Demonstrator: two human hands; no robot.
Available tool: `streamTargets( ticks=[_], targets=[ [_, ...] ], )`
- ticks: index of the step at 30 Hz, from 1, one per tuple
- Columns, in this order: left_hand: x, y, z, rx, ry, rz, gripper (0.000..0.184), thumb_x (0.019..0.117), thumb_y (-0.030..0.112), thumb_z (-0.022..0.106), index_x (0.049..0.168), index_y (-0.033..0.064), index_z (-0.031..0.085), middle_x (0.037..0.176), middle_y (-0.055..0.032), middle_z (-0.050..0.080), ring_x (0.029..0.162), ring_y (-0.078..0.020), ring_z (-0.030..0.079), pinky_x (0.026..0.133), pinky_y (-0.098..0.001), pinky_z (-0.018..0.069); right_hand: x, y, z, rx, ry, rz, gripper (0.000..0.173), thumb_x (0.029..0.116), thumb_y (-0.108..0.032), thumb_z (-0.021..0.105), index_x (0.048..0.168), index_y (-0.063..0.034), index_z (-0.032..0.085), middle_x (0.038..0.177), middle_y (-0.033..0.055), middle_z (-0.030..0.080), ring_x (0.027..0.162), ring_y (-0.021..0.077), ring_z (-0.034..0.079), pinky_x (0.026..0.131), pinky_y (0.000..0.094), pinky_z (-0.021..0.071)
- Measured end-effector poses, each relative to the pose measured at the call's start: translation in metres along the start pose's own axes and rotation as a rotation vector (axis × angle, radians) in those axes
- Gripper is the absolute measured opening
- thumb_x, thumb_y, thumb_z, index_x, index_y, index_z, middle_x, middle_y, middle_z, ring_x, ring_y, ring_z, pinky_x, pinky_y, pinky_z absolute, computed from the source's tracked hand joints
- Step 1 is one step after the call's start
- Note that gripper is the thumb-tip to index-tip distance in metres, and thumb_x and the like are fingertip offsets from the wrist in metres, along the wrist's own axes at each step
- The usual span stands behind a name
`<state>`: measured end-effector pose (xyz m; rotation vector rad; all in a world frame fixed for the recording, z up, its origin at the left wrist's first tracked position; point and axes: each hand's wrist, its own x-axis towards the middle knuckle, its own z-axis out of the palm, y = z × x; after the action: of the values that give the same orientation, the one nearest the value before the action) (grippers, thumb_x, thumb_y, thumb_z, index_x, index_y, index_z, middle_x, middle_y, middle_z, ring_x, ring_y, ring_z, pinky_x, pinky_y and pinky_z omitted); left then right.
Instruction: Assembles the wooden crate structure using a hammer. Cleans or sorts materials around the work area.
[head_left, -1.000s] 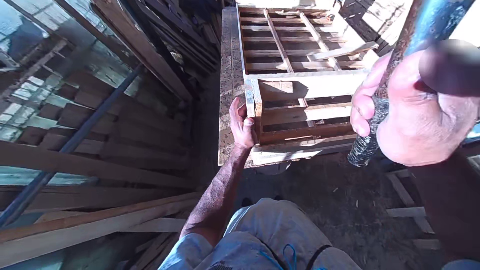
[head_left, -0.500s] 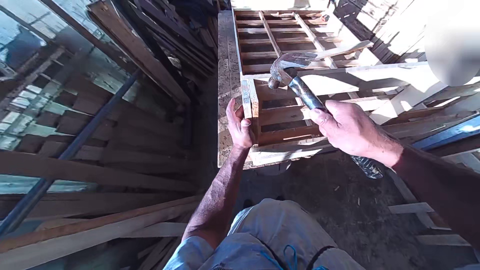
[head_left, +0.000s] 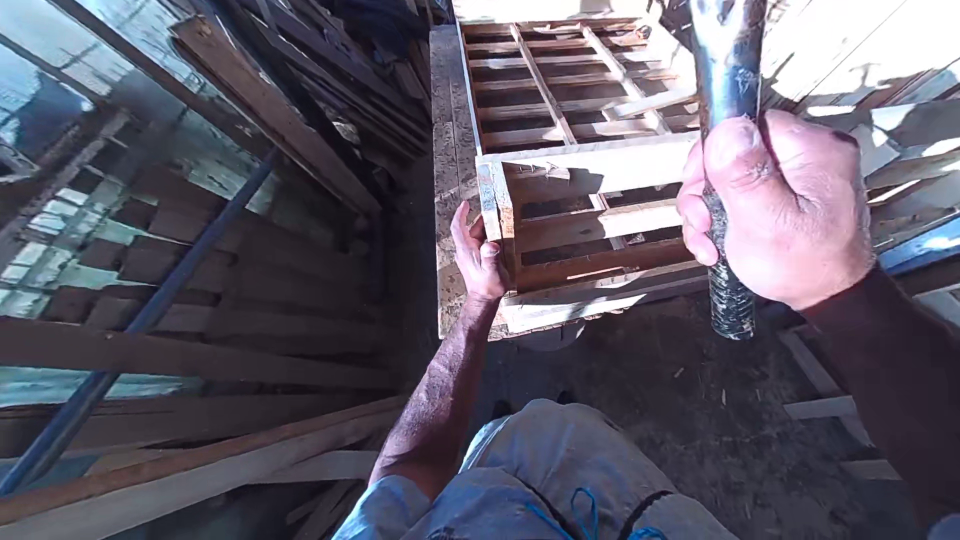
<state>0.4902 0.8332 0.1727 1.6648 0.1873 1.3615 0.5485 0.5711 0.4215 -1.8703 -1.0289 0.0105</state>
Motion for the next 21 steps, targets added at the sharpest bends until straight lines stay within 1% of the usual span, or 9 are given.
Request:
streamTargets(
  ticks=[2,5,7,8,10,11,16,18,21],
  targets=[
    [0.001,0.001,0.0,0.019,-0.001,-0.012,0.118,0.0896,0.086,0.034,0.148,-0.016,0.029,0.124,-0.0169,0.069,0.112,-0.0099,0.068,0.1,-0.0324,0.056,-0.001,0.014,0.01,-0.008,-0.008,-0.005,0.037,0.1093,-0.046,0.038,0.097,-0.0154,0.056,0.062,-0.0043,0.054,0.043,0.0097,0.054,0.036,0.0288,0.0499],
    [-0.007,0.012,-0.007,0.134,0.009,-0.046,0.115,0.0921,0.085,0.03,0.147,-0.0163,0.029,0.13,-0.0203,0.066,0.119,-0.0137,0.065,0.105,-0.0335,0.0534,-0.005,0.042,0.022,-0.268,-0.299,0.232,0.045,0.1075,-0.052,0.042,0.088,-0.0142,0.055,0.059,-0.0005,0.051,0.046,0.013,0.052,0.042,0.0327,0.0453],
    [-0.017,0.029,-0.019,0.195,0.042,0.067,0.097,0.1012,0.069,0.036,0.146,-0.0171,0.033,0.141,-0.0296,0.053,0.133,-0.0278,0.055,0.112,-0.042,0.0466,0.0,0.027,0.012,-0.263,-0.283,0.23,0.046,0.1073,-0.054,0.042,0.087,-0.0155,0.057,0.059,-0.0005,0.055,0.045,0.0124,0.054,0.041,0.0316,0.0481],
    [-0.028,0.038,-0.025,0.19,0.066,0.146,0.082,0.1031,0.061,0.042,0.141,-0.0122,0.041,0.137,-0.0267,0.054,0.13,-0.0289,0.055,0.108,-0.0434,0.048,0.0,0.018,0.007,-0.221,-0.222,0.182,0.045,0.1073,-0.054,0.041,0.088,-0.0167,0.057,0.058,-0.0015,0.055,0.043,0.0116,0.054,0.039,0.031,0.0486],
    [-0.05,0.06,-0.022,0.046,0.01,0.199,0.049,0.1044,0.049,0.05,0.128,0.0069,0.058,0.121,-0.0072,0.063,0.112,-0.0157,0.062,0.094,-0.035,0.0544,0.003,0.005,-0.003,-0.116,-0.067,0.032,0.043,0.1078,-0.051,0.04,0.089,-0.0169,0.058,0.058,-0.0027,0.056,0.04,0.0113,0.053,0.034,0.0301,0.0466],
    [-0.058,0.07,-0.013,-0.09,-0.081,0.153,0.044,0.1059,0.046,0.048,0.121,0.008,0.063,0.114,-0.0046,0.067,0.105,-0.0139,0.066,0.089,-0.0337,0.0569,0.004,0.004,-0.003,-0.081,-0.031,-0.012,0.041,0.1084,-0.048,0.04,0.091,-0.0161,0.058,0.059,-0.0027,0.056,0.041,0.0112,0.053,0.033,0.0299,0.0467],
    [-0.048,0.065,0.036,-0.382,-0.285,-0.461,0.095,0.1014,0.072,0.022,0.142,-0.0122,0.04,0.128,-0.0204,0.064,0.115,-0.027,0.067,0.095,-0.0451,0.0587,0.006,0.026,0.006,-0.299,-0.422,0.34,0.046,0.1079,-0.051,0.043,0.087,-0.0122,0.057,0.058,0.0034,0.054,0.044,0.015,0.053,0.04,0.0328,0.0473],
    [-0.04,0.057,0.043,-0.393,-0.274,-0.535,0.097,0.1005,0.073,0.019,0.144,-0.0127,0.038,0.132,-0.0213,0.064,0.117,-0.0265,0.067,0.098,-0.0446,0.0576,0.01,0.005,-0.011,-0.319,-0.374,0.275,0.048,0.1077,-0.053,0.042,0.086,-0.0138,0.059,0.059,0.0023,0.058,0.043,0.014,0.055,0.038,0.0311,0.0483],
    [-0.041,0.054,0.051,-0.585,-0.257,-0.652,0.099,0.0982,0.076,0.017,0.148,-0.0088,0.03,0.136,-0.0222,0.061,0.121,-0.0299,0.065,0.101,-0.0472,0.0557,0.012,-0.012,-0.021,-0.089,-0.081,-0.005,0.042,0.1089,-0.047,0.041,0.086,-0.0155,0.058,0.057,-0.001,0.055,0.037,0.0122,0.051,0.031,0.0288,0.0453]
  ],
)
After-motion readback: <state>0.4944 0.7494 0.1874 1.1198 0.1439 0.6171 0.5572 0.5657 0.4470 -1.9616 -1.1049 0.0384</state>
